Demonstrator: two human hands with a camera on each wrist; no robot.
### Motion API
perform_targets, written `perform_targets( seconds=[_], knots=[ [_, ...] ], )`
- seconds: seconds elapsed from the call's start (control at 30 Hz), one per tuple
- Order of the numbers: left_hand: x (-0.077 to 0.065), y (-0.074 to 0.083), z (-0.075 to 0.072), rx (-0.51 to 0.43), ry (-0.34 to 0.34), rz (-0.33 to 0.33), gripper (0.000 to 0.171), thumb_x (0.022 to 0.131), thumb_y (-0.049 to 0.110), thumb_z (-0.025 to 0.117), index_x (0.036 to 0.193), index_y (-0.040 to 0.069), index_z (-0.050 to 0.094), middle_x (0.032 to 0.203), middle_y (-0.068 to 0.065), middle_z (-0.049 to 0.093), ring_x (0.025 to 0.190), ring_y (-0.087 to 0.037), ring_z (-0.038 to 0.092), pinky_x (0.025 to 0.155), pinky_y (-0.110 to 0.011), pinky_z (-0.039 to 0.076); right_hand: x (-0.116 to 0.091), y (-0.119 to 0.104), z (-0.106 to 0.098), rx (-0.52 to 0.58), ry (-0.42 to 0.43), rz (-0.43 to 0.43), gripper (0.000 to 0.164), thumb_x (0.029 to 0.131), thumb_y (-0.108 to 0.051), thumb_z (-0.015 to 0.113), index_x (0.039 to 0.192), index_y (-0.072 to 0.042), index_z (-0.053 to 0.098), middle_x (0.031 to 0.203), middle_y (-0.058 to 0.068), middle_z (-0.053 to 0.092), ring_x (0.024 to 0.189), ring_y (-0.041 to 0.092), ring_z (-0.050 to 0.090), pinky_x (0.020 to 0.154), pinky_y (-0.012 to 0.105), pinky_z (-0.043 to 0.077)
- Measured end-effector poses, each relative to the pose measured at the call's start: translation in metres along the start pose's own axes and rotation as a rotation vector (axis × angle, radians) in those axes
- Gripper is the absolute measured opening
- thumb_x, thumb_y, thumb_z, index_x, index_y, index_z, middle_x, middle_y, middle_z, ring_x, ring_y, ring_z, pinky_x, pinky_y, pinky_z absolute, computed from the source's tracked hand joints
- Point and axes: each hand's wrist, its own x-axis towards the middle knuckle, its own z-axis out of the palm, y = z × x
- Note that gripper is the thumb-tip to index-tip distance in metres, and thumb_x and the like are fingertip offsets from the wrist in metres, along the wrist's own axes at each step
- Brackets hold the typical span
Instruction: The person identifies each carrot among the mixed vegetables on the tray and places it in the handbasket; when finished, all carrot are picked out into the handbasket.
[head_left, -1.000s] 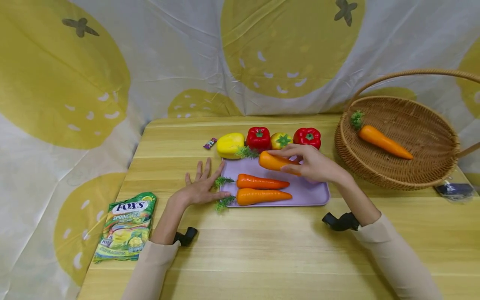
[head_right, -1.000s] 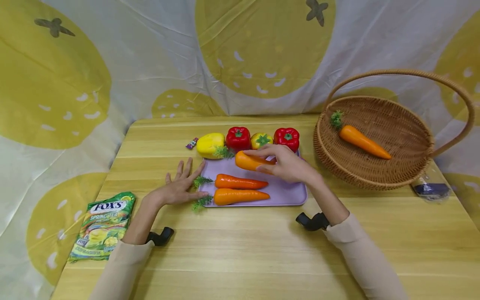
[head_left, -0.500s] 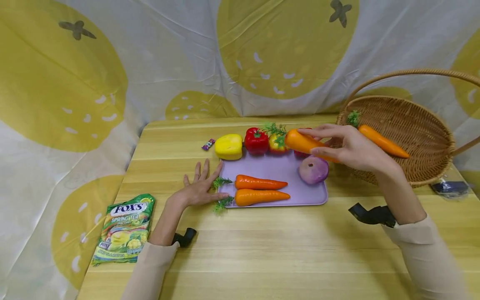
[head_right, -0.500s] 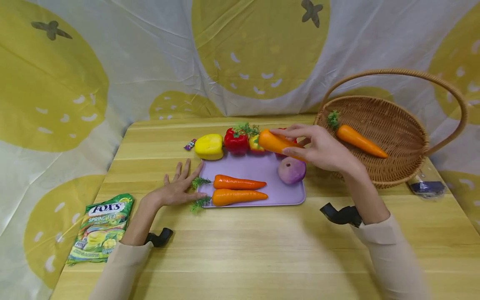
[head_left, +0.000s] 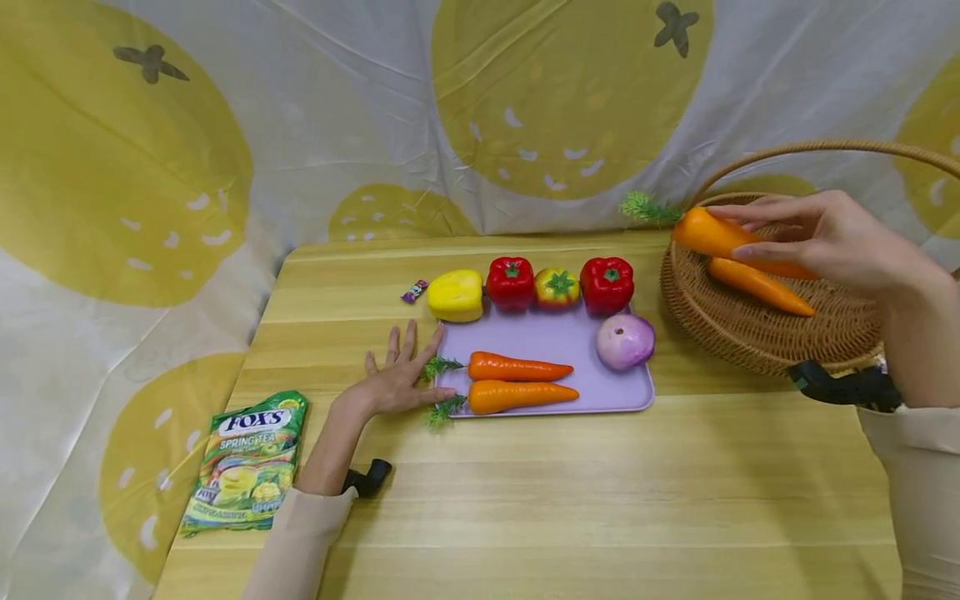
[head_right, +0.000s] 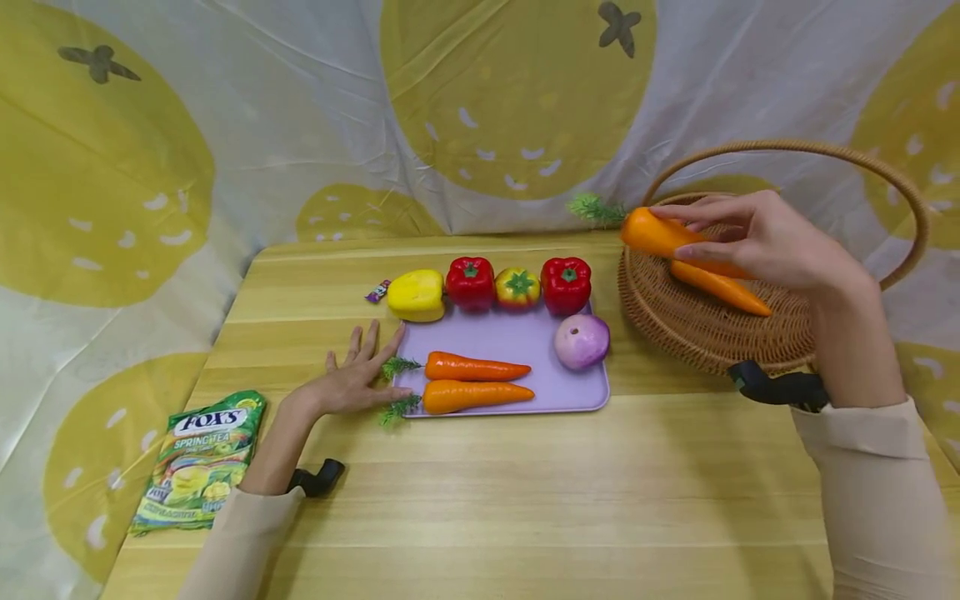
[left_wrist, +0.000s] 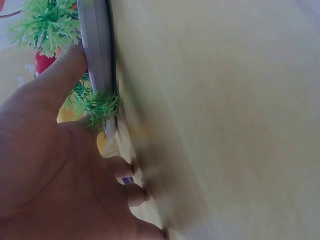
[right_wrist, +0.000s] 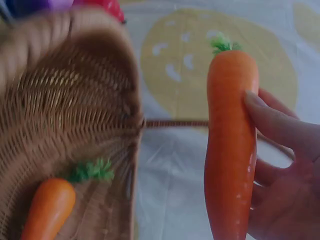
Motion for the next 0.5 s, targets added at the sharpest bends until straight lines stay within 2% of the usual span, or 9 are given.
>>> perform_targets(
  seconds=[0.13,0.17,0.2,0.27,0.3,0.33,0.43,0.5],
  knots=[
    [0.003,-0.005,0.003,0.005,0.019,0.010,0.106,0.090,0.075,0.059,0.165,0.041,-0.008,0.169,-0.011,-0.033,0.155,-0.039,-0.033,0.114,-0.081,-0.017,0.000,0.025,-0.016,-0.023,-0.017,0.036,0.047,0.095,-0.002,0.072,0.142,-0.008,0.064,0.132,-0.031,0.064,0.102,-0.014,0.063,0.065,0.009,0.047],
    [0.001,-0.003,0.002,-0.003,0.018,0.018,0.106,0.090,0.075,0.059,0.165,0.040,-0.007,0.169,-0.012,-0.033,0.155,-0.041,-0.033,0.113,-0.081,-0.017,-0.001,0.031,-0.019,-0.037,-0.027,0.043,0.047,0.095,-0.002,0.072,0.141,-0.006,0.064,0.132,-0.032,0.063,0.109,-0.015,0.061,0.072,0.006,0.048],
    [-0.001,0.000,0.000,-0.013,0.017,0.027,0.107,0.089,0.076,0.060,0.165,0.040,-0.006,0.169,-0.013,-0.032,0.155,-0.042,-0.032,0.112,-0.082,-0.017,-0.001,0.036,-0.021,-0.047,-0.035,0.048,0.046,0.096,-0.002,0.071,0.141,-0.006,0.064,0.131,-0.033,0.063,0.108,-0.015,0.061,0.075,0.005,0.049],
    [-0.004,0.003,-0.001,-0.020,0.020,0.039,0.108,0.089,0.076,0.060,0.166,0.038,-0.004,0.170,-0.015,-0.030,0.155,-0.043,-0.031,0.112,-0.082,-0.017,-0.002,0.044,-0.024,-0.077,-0.048,0.085,0.047,0.096,-0.004,0.071,0.143,-0.008,0.063,0.127,-0.036,0.062,0.082,-0.013,0.061,0.061,0.010,0.047],
    [-0.006,0.005,-0.003,-0.025,0.015,0.042,0.107,0.090,0.075,0.061,0.166,0.037,-0.004,0.170,-0.016,-0.029,0.155,-0.044,-0.031,0.111,-0.083,-0.017,-0.002,0.048,-0.024,-0.091,-0.056,0.103,0.047,0.097,-0.006,0.072,0.143,-0.008,0.063,0.126,-0.037,0.062,0.082,-0.014,0.060,0.060,0.011,0.045],
    [-0.007,0.006,-0.004,-0.028,0.008,0.040,0.106,0.091,0.073,0.061,0.167,0.036,-0.004,0.169,-0.017,-0.029,0.154,-0.045,-0.031,0.111,-0.083,-0.017,-0.002,0.052,-0.025,-0.092,-0.066,0.132,0.048,0.097,-0.008,0.072,0.143,-0.009,0.062,0.125,-0.038,0.062,0.076,-0.011,0.058,0.056,0.013,0.044],
    [-0.009,0.010,-0.006,-0.012,-0.004,0.024,0.105,0.094,0.066,0.062,0.167,0.032,-0.004,0.169,-0.019,-0.029,0.154,-0.046,-0.030,0.111,-0.083,-0.016,-0.001,0.061,-0.028,-0.103,-0.098,0.219,0.051,0.097,-0.015,0.073,0.147,-0.014,0.060,0.121,-0.040,0.060,0.076,-0.014,0.054,0.056,0.017,0.042],
    [-0.010,0.013,-0.008,-0.003,-0.016,0.012,0.102,0.096,0.061,0.063,0.167,0.030,-0.004,0.169,-0.019,-0.030,0.154,-0.046,-0.030,0.112,-0.083,-0.016,0.001,0.067,-0.030,-0.116,-0.126,0.257,0.053,0.097,-0.019,0.074,0.148,-0.017,0.059,0.122,-0.039,0.059,0.098,-0.021,0.052,0.070,0.009,0.043]
  ],
)
